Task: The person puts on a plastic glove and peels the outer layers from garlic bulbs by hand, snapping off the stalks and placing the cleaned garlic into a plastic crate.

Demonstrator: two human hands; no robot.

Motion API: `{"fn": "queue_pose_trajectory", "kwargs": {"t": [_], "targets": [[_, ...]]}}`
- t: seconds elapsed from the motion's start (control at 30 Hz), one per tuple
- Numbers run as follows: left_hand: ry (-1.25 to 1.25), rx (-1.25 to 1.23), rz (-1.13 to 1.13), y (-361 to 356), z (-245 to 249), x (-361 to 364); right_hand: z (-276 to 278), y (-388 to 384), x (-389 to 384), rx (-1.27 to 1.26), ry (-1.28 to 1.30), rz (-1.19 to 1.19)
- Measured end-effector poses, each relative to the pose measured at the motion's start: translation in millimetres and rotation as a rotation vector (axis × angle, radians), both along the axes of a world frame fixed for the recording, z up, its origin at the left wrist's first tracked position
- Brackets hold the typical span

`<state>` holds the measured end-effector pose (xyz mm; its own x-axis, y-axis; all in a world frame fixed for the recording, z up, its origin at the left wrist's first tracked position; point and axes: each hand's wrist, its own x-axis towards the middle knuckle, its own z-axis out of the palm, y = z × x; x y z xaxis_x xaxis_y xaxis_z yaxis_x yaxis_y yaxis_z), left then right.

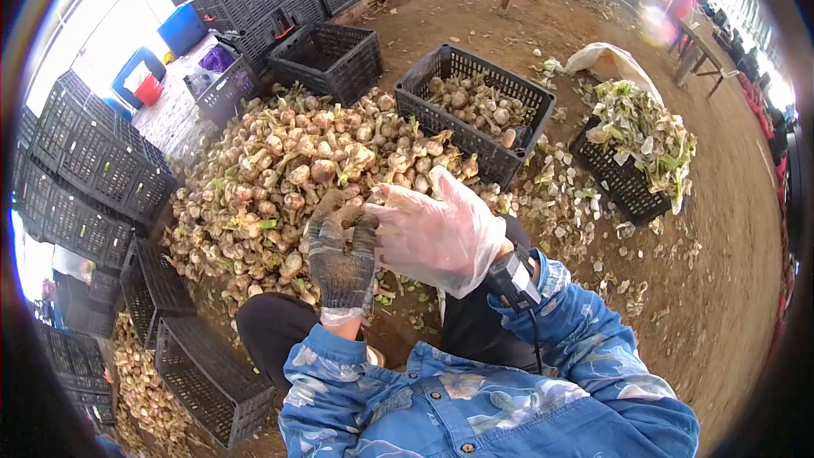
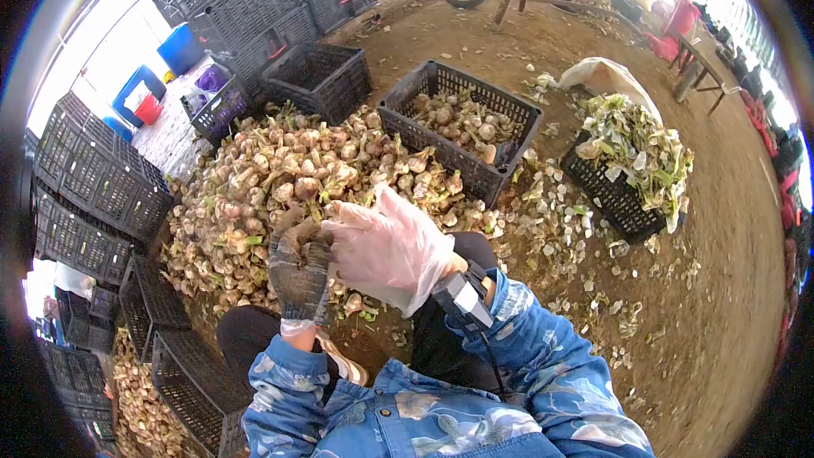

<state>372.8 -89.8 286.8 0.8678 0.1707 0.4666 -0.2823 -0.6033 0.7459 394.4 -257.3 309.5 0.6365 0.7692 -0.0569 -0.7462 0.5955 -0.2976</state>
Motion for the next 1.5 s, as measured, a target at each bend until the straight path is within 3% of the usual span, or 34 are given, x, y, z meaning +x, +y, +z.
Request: {"fn": "queue_pose_trajectory", "kwargs": {"t": [0.07,0.17,0.27,0.4,0.47,0.5,0.6,0.63,0.8,0.9,1.0,1.13,1.2,1.27,1.37,1.5], "targets": [[-0.079,-0.099,-0.053,10,-15,6,1,1,1,0.066,0.158,0.015],[0.0,-0.242,-0.046,9,-17,5,-5,-1,2,-0.033,0.064,-0.004],[0.132,-0.336,-0.117,14,-25,7,-4,-3,1,-0.009,0.142,-0.014],[0.145,-0.504,-0.174,2,-3,2,-10,-2,4,-0.046,0.111,-0.015],[0.278,-0.624,-0.198,1,-1,1,-19,-2,5,-0.034,-0.02,0.027],[0.416,-0.708,-0.162,-5,14,2,-14,-1,3,-0.035,-0.019,0.028],[0.315,-0.724,-0.194,1,-2,10,8,3,-5,-0.081,0.136,0.06],[0.395,-0.876,-0.162,1,3,7,10,2,-6,-0.029,0.112,0.066],[0.441,-0.868,-0.155,14,-18,9,7,-1,-1,0.047,0.105,0.038],[0.449,-1.008,-0.078,14,-12,5,9,-1,-1,0.024,0.096,0.057],[0.299,-0.964,-0.146,19,-3,3,11,4,2,0.096,0.124,0.011],[0.279,-1.029,-0.012,21,-10,-8,8,2,6,0.157,0.185,-0.09],[0.465,-1.071,-0.069,24,-34,-17,5,3,7,0.181,0.184,-0.111],[0.476,-1.079,-0.147,10,-37,-34,2,9,8,0.225,0.196,-0.148],[0.674,-0.856,-0.267,9,-64,-34,-2,13,7,0.214,0.266,-0.135],[0.701,-0.934,-0.166,1,-21,-33,-35,18,16,0.136,0.243,-0.119]]}}
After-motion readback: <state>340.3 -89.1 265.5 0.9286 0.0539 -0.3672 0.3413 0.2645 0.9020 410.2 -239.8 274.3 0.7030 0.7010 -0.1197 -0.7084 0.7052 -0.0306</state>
